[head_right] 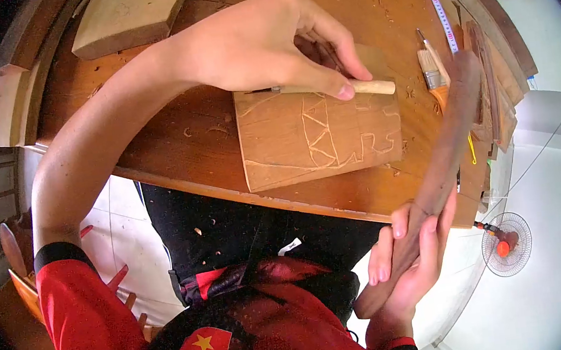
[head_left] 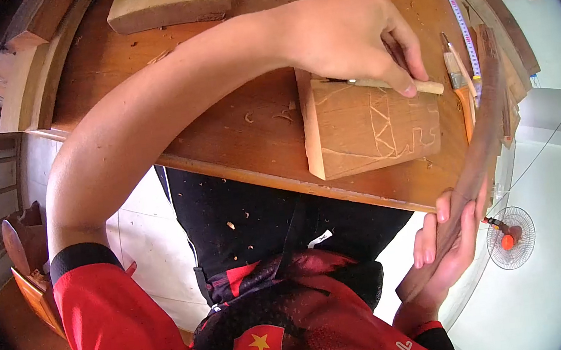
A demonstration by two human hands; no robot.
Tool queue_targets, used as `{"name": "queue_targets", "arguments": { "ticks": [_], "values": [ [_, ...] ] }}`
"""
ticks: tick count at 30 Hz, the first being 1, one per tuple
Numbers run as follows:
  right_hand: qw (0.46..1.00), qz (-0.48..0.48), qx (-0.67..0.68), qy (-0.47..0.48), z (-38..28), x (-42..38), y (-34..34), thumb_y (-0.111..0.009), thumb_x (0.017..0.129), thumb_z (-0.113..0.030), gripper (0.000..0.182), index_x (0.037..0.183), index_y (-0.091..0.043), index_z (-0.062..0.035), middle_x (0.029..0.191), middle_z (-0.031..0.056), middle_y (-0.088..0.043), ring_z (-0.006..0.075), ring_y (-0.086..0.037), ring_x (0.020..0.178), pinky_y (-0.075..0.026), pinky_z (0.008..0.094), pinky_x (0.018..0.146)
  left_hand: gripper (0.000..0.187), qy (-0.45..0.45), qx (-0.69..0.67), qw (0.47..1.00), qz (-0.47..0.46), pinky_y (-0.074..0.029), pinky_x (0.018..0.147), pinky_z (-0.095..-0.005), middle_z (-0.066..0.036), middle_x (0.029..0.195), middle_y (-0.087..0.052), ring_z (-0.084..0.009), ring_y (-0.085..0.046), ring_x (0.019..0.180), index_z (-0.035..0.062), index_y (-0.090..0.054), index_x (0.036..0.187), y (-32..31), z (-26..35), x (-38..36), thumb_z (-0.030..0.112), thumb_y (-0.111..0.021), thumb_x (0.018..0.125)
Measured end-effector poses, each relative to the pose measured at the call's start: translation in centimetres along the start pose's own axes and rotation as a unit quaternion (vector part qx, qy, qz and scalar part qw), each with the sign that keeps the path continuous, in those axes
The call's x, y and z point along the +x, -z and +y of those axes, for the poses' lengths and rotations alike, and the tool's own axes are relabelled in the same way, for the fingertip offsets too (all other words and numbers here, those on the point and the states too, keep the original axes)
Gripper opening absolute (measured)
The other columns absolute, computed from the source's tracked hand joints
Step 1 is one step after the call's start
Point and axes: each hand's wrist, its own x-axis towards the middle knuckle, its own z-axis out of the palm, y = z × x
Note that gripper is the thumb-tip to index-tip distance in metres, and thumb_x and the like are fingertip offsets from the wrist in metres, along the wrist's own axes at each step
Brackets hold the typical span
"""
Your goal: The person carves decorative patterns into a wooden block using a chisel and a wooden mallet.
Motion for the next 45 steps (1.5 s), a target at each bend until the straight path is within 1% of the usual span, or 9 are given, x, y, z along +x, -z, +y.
{"name": "queue_targets", "arguments": {
  "ticks": [4, 15, 18, 22, 24, 26, 29, 32, 45],
  "values": [
    [0.979, -0.135, -0.11, -0.102, -0.1, -0.6, 1.3, -0.027, 0.113, -0.022, 0.051, 0.163, -0.018, -0.0205, 0.087, 0.011, -0.047, 0.0098, -0.038, 0.036, -0.041, 0.024, 0.026, 0.029, 0.012, -0.039, 0.999, -0.015, -0.055, 0.083, -0.0282, -0.01, 0.096, -0.077, -0.013, -0.07, 0.087, -0.0028, -0.076, 0.11, 0.1, 0.0, 0.1, 0.018, -0.077, 0.09],
    [1.0, -0.014, -0.011, 0.0, -0.4, -0.7, 0.3, -0.05, 0.107, -0.026, 0.068, 0.165, -0.016, -0.0174, 0.082, 0.0124, -0.053, 0.0123, -0.044, 0.041, -0.038, 0.0247, 0.035, 0.029, 0.024, -0.038, 0.999, -0.021, -0.055, 0.084, -0.027, -0.009, 0.097, -0.077, -0.0128, -0.07, 0.088, -0.0037, -0.075, 0.11, 0.7, 0.4, 0.1, 0.017, -0.077, 0.09],
    [0.974, -0.159, -0.111, -0.118, -0.8, -0.9, 1.9, -0.044, 0.11, -0.025, 0.064, 0.165, -0.013, -0.0219, 0.084, 0.0121, -0.051, 0.0124, -0.043, 0.041, -0.039, 0.0254, 0.034, 0.028, 0.023, -0.037, 0.998, -0.034, -0.055, 0.084, -0.027, -0.009, 0.096, -0.077, -0.0123, -0.07, 0.088, -0.0036, -0.075, 0.11, 0.8, 0.7, 0.1, 0.016, -0.077, 0.09],
    [1.0, -0.009, -0.018, 0.015, -0.3, -0.9, 0.3, -0.035, 0.111, -0.021, 0.055, 0.164, -0.021, -0.0163, 0.084, 0.0119, -0.049, 0.0105, -0.039, 0.038, -0.036, 0.0241, 0.029, 0.027, 0.027, -0.051, 0.998, -0.039, -0.055, 0.084, -0.0273, -0.008, 0.096, -0.076, -0.0119, -0.069, 0.088, -0.0032, -0.075, 0.11, 0.8, 0.7, -0.2, 0.016, -0.077, 0.091],
    [0.984, -0.081, -0.134, -0.087, -0.6, -1.4, 1.8, -0.028, 0.112, -0.019, 0.053, 0.164, -0.018, -0.0188, 0.089, 0.0124, -0.05, 0.0114, -0.041, 0.039, -0.04, 0.025, 0.029, 0.027, 0.021, -0.061, 0.997, -0.043, -0.055, 0.084, -0.0274, -0.008, 0.096, -0.076, -0.0117, -0.069, 0.088, -0.0031, -0.075, 0.11, 1.0, 0.7, 0.1, 0.016, -0.076, 0.091],
    [0.974, -0.159, -0.118, -0.111, -0.8, -1.2, 3.0, -0.036, 0.112, -0.026, 0.061, 0.165, -0.008, -0.0262, 0.089, 0.0133, -0.051, 0.0128, -0.044, 0.041, -0.041, 0.0269, 0.032, 0.026, 0.028, -0.038, 0.998, -0.045, -0.055, 0.084, -0.0278, -0.009, 0.096, -0.076, -0.0124, -0.07, 0.089, -0.003, -0.075, 0.11, 1.1, 1.1, 0.2, 0.015, -0.076, 0.091],
    [0.998, -0.05, -0.026, 0.007, -0.9, -0.7, 1.4, -0.044, 0.11, -0.029, 0.066, 0.166, -0.009, -0.0237, 0.085, 0.0123, -0.05, 0.0126, -0.044, 0.04, -0.04, 0.0266, 0.033, 0.026, 0.023, -0.043, 0.998, -0.032, -0.055, 0.087, -0.0284, -0.009, 0.098, -0.076, -0.0137, -0.07, 0.091, -0.0031, -0.074, 0.11, 1.2, 0.8, -0.1, 0.016, -0.076, 0.091],
    [0.997, -0.046, -0.06, -0.023, -1.0, -0.8, 1.0, -0.028, 0.112, -0.018, 0.055, 0.165, -0.014, -0.0185, 0.088, 0.0122, -0.047, 0.0105, -0.038, 0.037, -0.039, 0.0241, 0.028, 0.028, 0.002, -0.051, 0.999, -0.002, -0.054, 0.09, -0.0294, -0.01, 0.101, -0.076, -0.015, -0.07, 0.095, -0.0032, -0.074, 0.11, 1.5, 0.8, 0.6, 0.017, -0.077, 0.091],
    [0.989, -0.084, -0.114, -0.043, -1.7, 0.3, 0.5, -0.04, 0.111, -0.025, 0.062, 0.165, -0.011, -0.0198, 0.085, 0.0125, -0.048, 0.0119, -0.043, 0.039, -0.039, 0.0255, 0.032, 0.028, -0.013, -0.064, 0.997, 0.042, -0.053, 0.096, -0.0312, -0.011, 0.103, -0.076, -0.0163, -0.07, 0.098, -0.0031, -0.074, 0.107, 0.4, 0.3, 0.8, 0.019, -0.079, 0.091]
  ]
}}
